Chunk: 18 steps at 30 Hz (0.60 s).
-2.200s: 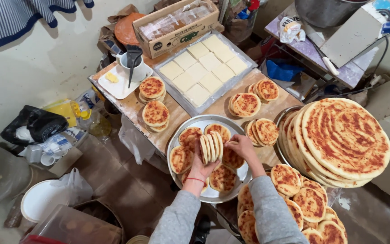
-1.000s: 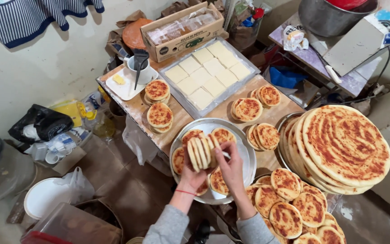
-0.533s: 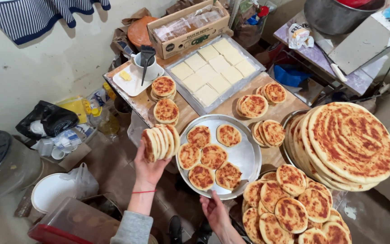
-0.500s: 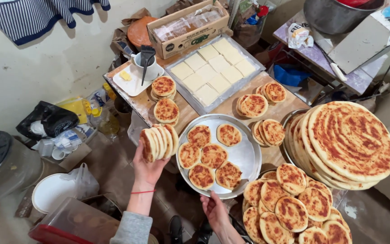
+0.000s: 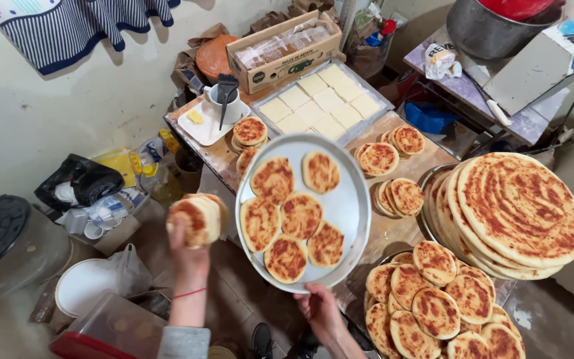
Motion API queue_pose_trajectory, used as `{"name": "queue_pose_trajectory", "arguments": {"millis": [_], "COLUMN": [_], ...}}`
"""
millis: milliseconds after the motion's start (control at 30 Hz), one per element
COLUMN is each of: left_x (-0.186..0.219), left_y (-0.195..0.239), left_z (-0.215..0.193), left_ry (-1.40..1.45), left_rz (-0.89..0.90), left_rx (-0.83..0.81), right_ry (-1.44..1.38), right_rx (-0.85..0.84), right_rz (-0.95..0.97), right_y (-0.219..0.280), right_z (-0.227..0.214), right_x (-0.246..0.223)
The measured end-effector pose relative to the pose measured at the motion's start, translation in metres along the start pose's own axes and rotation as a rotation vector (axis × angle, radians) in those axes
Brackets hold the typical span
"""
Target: Transferring and stacking small round pastries from a large plate into stacks or onto a tray.
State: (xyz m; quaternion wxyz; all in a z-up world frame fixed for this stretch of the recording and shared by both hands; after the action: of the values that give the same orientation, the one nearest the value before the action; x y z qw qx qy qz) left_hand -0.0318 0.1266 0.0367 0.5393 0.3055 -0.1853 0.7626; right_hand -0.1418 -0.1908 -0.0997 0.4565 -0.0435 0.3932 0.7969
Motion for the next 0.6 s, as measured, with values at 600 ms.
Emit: {"name": "queue_pose_trajectory", "arguments": {"millis": [600], "left_x": [-0.335], "left_y": [-0.014], "left_z": [0.051], "left_ry": [0.513], "left_rz": [-0.604], "left_rx": [-0.043], "right_ry": [0.450], "right_rx": [0.078], "right_rz": [-0.218], "right_y": [0.024], "right_z": [0.156], "right_x": [-0.148]}}
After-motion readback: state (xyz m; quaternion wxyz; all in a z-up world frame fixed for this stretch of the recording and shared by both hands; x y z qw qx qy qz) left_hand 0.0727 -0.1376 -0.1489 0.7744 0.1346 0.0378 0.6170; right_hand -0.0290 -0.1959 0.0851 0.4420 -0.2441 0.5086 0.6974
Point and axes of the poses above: each hand's wrist, its own y-axis away from the middle knuckle, its own z-axis out of the palm, x = y × z, the point moved 4 cm from there along -y, towards the middle knuckle, and after that the axes turned 4 degrees about -x, right-handed, at the moved point
